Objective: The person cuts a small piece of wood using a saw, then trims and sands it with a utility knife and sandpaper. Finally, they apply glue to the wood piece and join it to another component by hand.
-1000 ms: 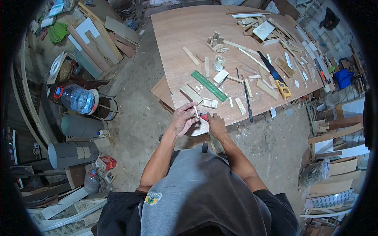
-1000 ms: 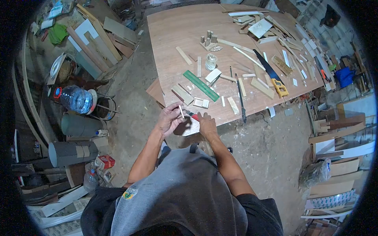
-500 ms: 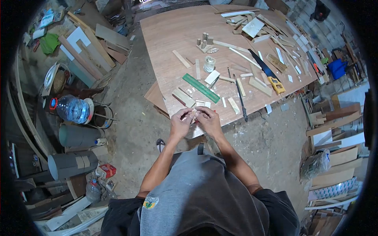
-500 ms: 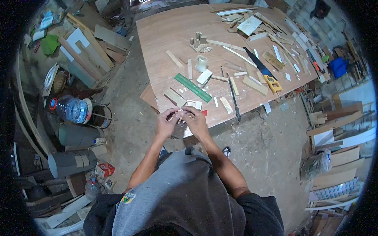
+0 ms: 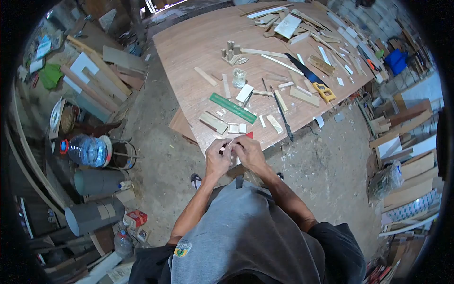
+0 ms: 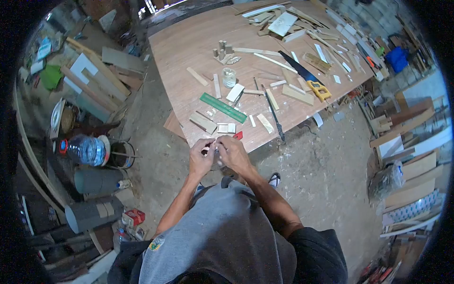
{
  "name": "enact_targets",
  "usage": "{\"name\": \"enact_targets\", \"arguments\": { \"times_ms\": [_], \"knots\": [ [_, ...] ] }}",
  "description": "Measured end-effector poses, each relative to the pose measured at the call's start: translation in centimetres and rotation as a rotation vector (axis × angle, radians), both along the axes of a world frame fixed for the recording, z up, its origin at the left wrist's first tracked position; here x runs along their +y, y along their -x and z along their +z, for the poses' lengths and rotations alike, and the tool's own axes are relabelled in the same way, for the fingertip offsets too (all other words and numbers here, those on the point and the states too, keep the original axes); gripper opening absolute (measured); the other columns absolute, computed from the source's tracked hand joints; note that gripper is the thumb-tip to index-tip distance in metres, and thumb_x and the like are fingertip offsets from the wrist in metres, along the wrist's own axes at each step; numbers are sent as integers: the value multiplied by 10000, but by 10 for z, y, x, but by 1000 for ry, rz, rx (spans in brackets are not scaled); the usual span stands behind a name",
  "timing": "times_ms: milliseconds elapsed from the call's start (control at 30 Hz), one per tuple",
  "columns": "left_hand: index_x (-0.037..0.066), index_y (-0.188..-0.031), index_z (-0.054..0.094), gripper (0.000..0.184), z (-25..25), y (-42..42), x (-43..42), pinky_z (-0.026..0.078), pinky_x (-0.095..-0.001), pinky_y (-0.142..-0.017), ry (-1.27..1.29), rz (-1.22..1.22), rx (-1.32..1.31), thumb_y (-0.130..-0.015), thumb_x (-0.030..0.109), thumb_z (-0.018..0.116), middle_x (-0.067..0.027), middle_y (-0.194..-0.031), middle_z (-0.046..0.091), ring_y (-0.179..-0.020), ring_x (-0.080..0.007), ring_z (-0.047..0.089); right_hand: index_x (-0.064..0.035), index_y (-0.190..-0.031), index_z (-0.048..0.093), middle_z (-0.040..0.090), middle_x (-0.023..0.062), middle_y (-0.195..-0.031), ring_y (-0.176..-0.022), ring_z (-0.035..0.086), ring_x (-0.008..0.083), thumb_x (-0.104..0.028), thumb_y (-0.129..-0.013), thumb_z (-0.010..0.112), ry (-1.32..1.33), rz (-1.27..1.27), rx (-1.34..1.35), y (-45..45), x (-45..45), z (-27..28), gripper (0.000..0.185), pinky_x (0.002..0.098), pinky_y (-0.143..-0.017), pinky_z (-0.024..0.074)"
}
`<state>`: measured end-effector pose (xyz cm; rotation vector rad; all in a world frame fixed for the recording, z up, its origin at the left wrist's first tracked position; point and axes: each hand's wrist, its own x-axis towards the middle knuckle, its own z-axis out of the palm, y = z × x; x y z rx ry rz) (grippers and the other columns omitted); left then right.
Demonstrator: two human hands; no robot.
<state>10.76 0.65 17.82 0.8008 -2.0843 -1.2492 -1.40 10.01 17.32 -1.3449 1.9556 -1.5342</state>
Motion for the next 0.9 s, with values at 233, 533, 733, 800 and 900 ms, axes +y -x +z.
{"name": "enact_targets", "arguments": {
  "times_ms": [233, 533, 733, 800, 900],
  "knots": [
    [-8, -1100, 673, 205, -19, 2, 9, 517, -268, -623, -233, 37, -39, -937, 112, 644, -98, -955, 686, -776, -139, 655, 16, -994, 545, 631, 228, -821, -789, 641, 415, -34, -898, 572, -75, -74, -14, -9, 10, -5, 112, 446, -682, 504],
    [-18, -1346, 506, 441, -9, 6, 2, 611, -297, -783, -1122, -122, 345, -916, -50, 600, -112, -1104, 621, -956, -220, 691, 14, -1185, 609, 681, 67, -879, -835, 647, 118, 8, -908, 550, -2, -148, -701, 12, 26, -35, 284, 256, -769, 511],
    [-3, -1358, 468, 478, 1, 6, 6, 574, -262, -841, -1308, -194, 501, -900, -77, 585, -148, -1119, 644, -959, -200, 673, 14, -1164, 628, 672, 51, -944, -856, 633, 95, -88, -941, 635, 25, -22, -957, 1, 22, -4, 245, 233, -756, 512],
    [1, -1309, 498, 425, -1, 3, 4, 572, -259, -828, -1322, -196, 505, -901, -69, 591, -137, -1097, 651, -944, -196, 673, 14, -1159, 634, 658, 43, -974, -850, 625, 96, -75, -937, 632, 76, -20, -924, -1, 21, 1, 240, 236, -777, 516],
    [13, -1207, 549, 315, -11, -3, 5, 566, -257, -808, -1346, -217, 509, -904, -48, 608, -117, -1055, 661, -918, -185, 670, 11, -1172, 629, 645, 35, -997, -872, 615, 92, -56, -928, 639, 22, 35, -823, 0, 22, -5, 252, 243, -799, 517]
  ]
}}
